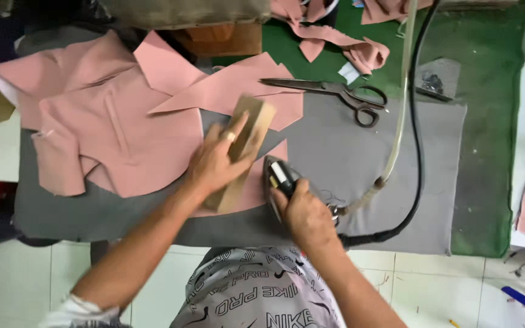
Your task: The person irons a pink fabric piece on a work table using a steam iron and a wooden block. They repeatedly press and smooth the fabric, adjusting its position and using the block to press seams flat.
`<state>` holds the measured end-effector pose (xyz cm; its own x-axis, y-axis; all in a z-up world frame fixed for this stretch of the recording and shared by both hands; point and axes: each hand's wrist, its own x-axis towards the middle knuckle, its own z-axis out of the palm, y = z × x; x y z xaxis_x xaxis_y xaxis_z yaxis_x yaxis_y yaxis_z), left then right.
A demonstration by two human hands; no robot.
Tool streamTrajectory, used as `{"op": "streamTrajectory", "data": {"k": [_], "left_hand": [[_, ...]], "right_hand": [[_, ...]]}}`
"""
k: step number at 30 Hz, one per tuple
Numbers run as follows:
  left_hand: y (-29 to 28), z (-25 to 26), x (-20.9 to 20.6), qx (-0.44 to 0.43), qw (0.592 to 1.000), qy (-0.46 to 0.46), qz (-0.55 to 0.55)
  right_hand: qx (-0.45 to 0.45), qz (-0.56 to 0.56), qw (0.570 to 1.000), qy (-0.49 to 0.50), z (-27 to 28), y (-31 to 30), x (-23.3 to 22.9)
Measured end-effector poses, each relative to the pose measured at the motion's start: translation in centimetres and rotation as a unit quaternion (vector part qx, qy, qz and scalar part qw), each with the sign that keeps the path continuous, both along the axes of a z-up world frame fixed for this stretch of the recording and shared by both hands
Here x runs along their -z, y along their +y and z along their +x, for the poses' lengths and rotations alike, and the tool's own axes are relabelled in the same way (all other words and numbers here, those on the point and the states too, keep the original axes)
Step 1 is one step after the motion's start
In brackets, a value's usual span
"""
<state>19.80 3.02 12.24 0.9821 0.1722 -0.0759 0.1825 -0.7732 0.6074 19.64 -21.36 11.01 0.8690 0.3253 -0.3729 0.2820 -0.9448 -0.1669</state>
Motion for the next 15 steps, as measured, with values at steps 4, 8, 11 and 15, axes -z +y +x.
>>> {"op": "streamTrajectory", "data": {"k": [4,8,11,15], "left_hand": [[-4.1,-5.5,2.6,-0.085,0.996,0.017,0.010],[-9.0,-5.2,3.2,-0.152,0.984,0.056,0.075],[-11.0,-4.8,5.4,-0.140,0.980,0.005,0.142],[-11.5,-4.4,7.2,-0.122,0.972,-0.045,0.195]], "right_hand": [[-0.025,0.017,0.999,-0.041,3.9,-0.5,0.2],[0.038,0.001,0.994,0.103,6.9,-0.8,-0.9],[0.041,0.014,0.993,0.106,7.3,-1.6,-0.6],[0.027,0.033,0.994,0.103,7.4,-2.1,-1.7]]}}
